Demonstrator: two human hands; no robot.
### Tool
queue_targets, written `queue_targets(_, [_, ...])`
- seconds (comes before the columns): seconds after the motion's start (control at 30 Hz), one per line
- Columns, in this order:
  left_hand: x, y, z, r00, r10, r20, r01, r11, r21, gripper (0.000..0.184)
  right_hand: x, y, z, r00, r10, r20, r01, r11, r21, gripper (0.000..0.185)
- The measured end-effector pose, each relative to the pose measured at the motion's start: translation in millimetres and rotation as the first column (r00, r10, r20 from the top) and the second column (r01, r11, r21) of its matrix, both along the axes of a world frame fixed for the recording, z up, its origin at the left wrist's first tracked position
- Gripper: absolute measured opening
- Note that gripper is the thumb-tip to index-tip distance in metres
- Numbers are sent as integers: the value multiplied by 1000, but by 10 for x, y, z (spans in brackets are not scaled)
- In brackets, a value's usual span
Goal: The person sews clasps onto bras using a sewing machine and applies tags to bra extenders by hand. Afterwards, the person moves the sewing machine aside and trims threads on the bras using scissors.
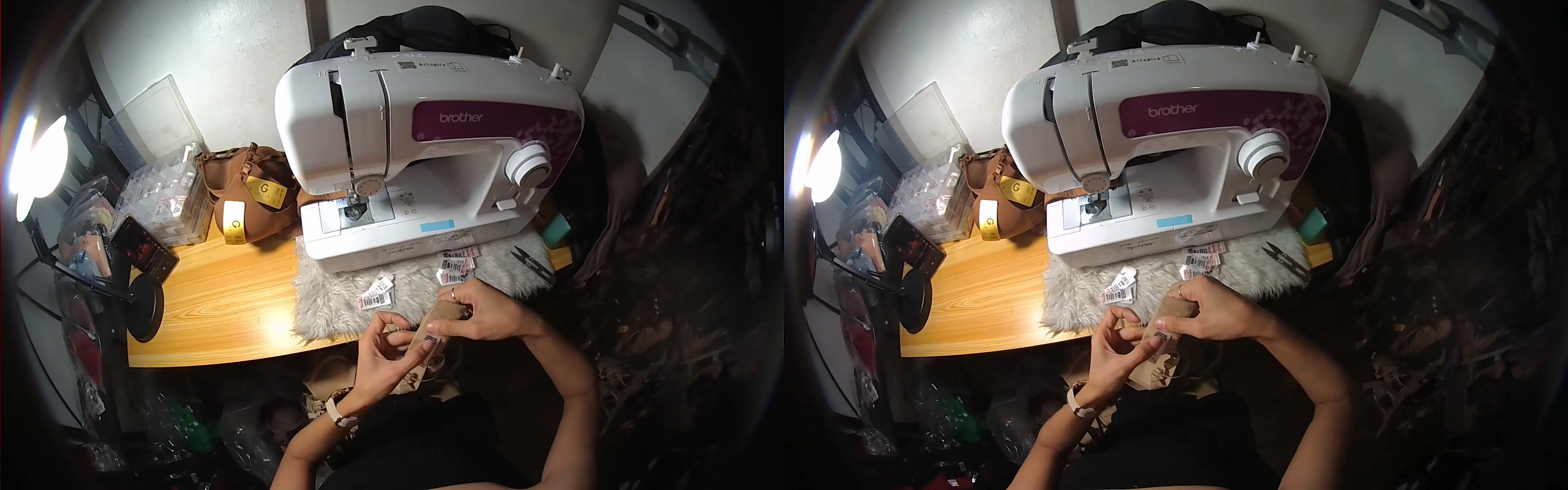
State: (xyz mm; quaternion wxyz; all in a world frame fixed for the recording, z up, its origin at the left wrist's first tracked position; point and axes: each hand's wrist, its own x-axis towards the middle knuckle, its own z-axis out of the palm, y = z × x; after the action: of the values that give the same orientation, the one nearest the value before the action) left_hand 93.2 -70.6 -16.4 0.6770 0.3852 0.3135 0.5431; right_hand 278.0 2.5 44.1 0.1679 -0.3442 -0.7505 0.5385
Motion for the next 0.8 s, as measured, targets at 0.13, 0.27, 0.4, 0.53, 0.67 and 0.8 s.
queue_targets(0.13, [-7,62,-34,1000,-20,24,20,1000,6,35,-49,-39,-26,997,-30,-70,33,998,55,16])
queue_targets(0.27, [32,88,-53,999,-4,49,2,999,32,34,-82,-92,-91,992,-47,-115,67,982,174,19])
queue_targets(0.4, [91,57,-118,999,39,23,-40,998,53,33,-82,-131,-102,985,-136,-103,154,970,188,19])
queue_targets(0.53, [101,35,-118,997,80,1,-80,995,54,33,10,11,-178,993,-57,-108,63,997,51,21])
queue_targets(0.67, [80,52,-122,998,59,-2,-59,996,62,35,12,9,-2,992,24,-121,-32,997,-65,21])
queue_targets(0.8, [80,27,-15,999,28,-38,-24,995,92,36,18,14,-13,998,12,-55,-16,997,-75,21])
